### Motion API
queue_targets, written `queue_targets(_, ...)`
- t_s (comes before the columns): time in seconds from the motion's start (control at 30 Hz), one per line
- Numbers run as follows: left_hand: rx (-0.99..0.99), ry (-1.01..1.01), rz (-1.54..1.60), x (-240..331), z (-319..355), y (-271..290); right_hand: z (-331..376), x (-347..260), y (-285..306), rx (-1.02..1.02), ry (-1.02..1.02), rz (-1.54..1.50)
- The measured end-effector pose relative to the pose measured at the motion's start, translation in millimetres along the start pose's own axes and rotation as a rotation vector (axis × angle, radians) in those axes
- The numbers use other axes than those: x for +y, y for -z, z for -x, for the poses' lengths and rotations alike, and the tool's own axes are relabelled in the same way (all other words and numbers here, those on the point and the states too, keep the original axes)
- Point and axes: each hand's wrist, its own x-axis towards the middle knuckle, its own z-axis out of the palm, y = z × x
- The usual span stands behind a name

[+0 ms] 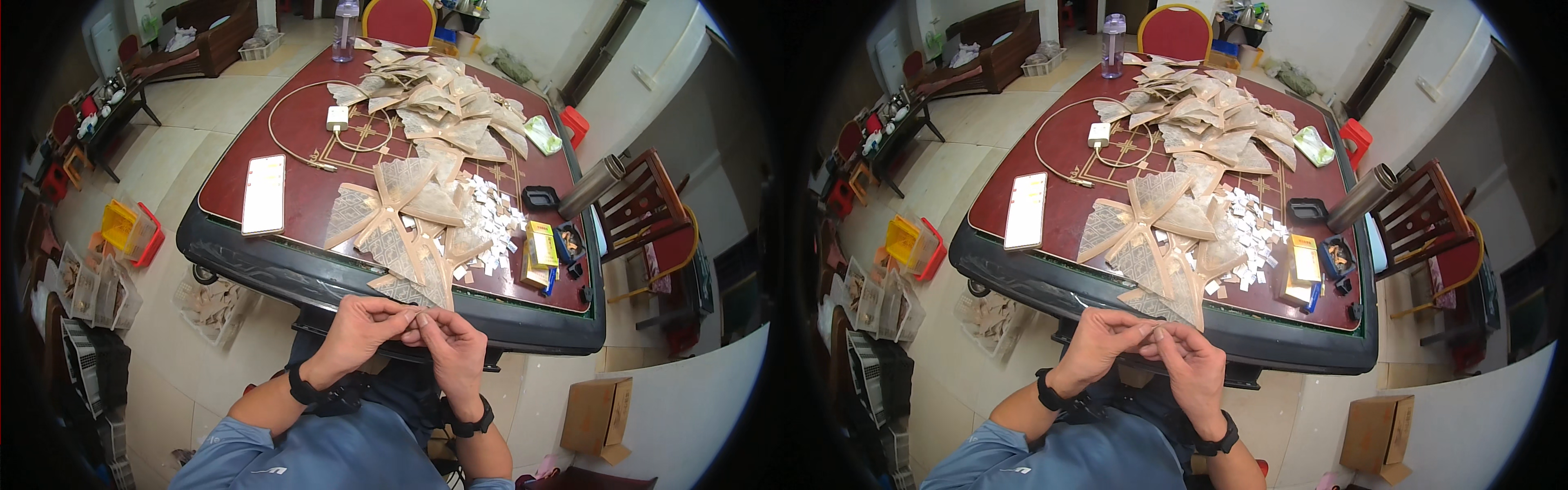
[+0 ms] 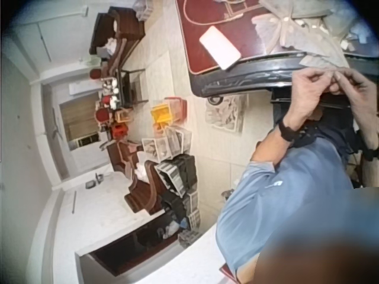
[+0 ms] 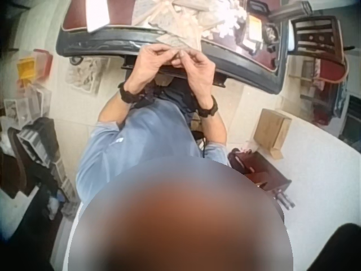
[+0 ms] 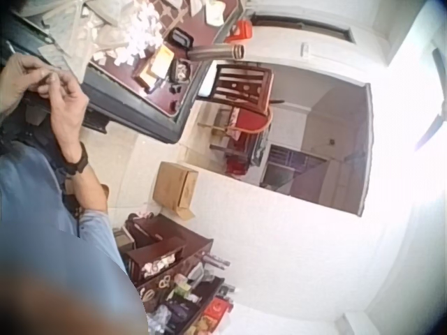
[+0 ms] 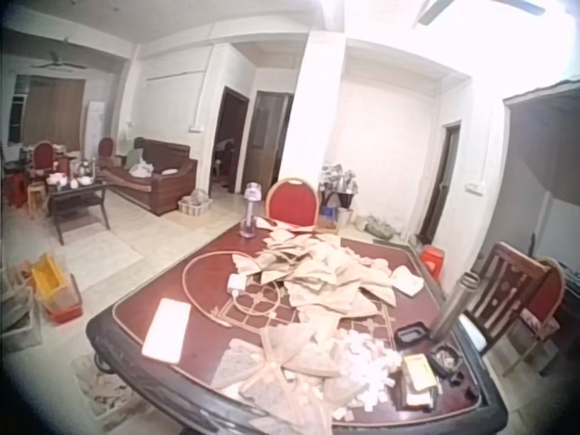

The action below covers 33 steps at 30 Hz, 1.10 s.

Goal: The person is folding and assembling paper bows from pre-cut pieces.

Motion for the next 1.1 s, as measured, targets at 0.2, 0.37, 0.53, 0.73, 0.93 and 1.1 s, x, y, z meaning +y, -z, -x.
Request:
queue_targets(0.2, -0.041, 0.029, 0.056, 1.3, -0.3, 2.3, 3.5, 1.3, -0.3, -0.013, -0.002, 0.004)
queue_targets(0.37, 0.032, -0.044, 0.028, -2.2, 2.0, -5.0, 3.7, 8.0, -1.4, 0.002, 0.006, -0.014)
queue_targets(0.53, 0.045, -0.182, -0.175, -8.0, 4.5, -7.0, 6.0, 9.2, 2.8, -0.013, -0.058, -0.151)
queue_targets(0.73, 0.010, -0.519, -0.662, -2.3, 8.1, -11.2, 9.6, 11.8, 12.0, 0.015, -0.140, -0.147)
queue_targets(0.93, -0.043, -0.263, -0.317, -17.0, -0.4, -8.6, 19.8, 24.0, 23.7, 0.050, -0.041, -0.118)
queue_targets(1.1, 0.011, -0.099, 0.102, 0.3, -14.9, 3.3, 27.5, 26.9, 71.5, 0.210, -0.144, 0.371)
